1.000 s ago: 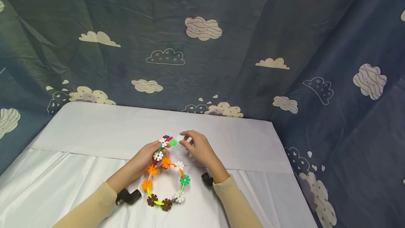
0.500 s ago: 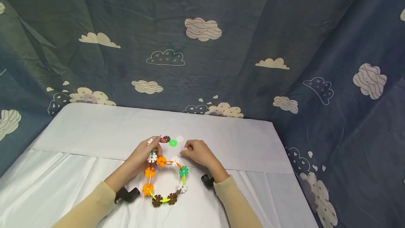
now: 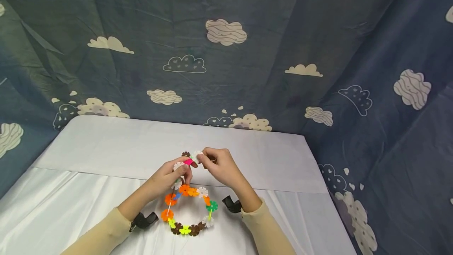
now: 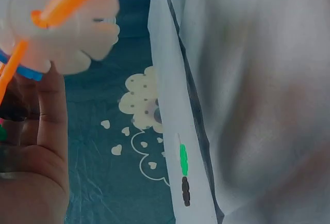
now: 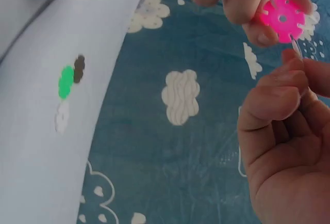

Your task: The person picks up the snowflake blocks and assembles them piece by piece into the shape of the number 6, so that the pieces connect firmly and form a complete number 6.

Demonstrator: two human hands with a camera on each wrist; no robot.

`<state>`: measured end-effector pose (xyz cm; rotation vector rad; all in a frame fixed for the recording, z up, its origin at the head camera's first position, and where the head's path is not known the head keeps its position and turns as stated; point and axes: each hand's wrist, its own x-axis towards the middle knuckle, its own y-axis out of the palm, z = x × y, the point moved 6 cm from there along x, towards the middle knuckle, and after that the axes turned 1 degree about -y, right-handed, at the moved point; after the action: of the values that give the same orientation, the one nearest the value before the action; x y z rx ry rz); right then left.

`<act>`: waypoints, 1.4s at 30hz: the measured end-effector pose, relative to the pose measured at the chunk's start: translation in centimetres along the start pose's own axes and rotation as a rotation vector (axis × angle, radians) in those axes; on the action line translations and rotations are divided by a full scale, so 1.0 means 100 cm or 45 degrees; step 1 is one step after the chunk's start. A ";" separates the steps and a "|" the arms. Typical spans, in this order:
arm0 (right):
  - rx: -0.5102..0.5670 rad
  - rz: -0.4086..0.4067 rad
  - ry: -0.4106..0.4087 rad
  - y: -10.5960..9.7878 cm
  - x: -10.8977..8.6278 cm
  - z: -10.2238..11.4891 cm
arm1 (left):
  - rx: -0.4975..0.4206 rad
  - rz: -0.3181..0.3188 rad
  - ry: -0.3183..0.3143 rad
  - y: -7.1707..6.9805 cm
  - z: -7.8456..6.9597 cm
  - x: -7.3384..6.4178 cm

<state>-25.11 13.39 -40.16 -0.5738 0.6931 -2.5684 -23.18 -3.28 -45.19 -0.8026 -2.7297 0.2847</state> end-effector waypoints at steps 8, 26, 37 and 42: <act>-0.197 0.028 -0.129 0.000 -0.002 0.011 | 0.003 0.030 0.056 0.001 -0.005 -0.001; -0.103 -0.005 -0.158 0.010 0.000 0.011 | 0.205 -0.053 0.123 0.001 -0.018 -0.004; -0.138 -0.078 -0.252 0.015 0.001 0.011 | 0.247 -0.095 0.091 0.001 -0.019 -0.004; -0.101 -0.036 -0.145 0.018 0.005 0.000 | 0.233 -0.103 0.033 -0.004 -0.011 -0.002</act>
<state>-24.98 11.74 -41.00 -0.7547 0.7552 -2.5201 -22.87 -3.62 -44.10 -0.6403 -2.6561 0.4950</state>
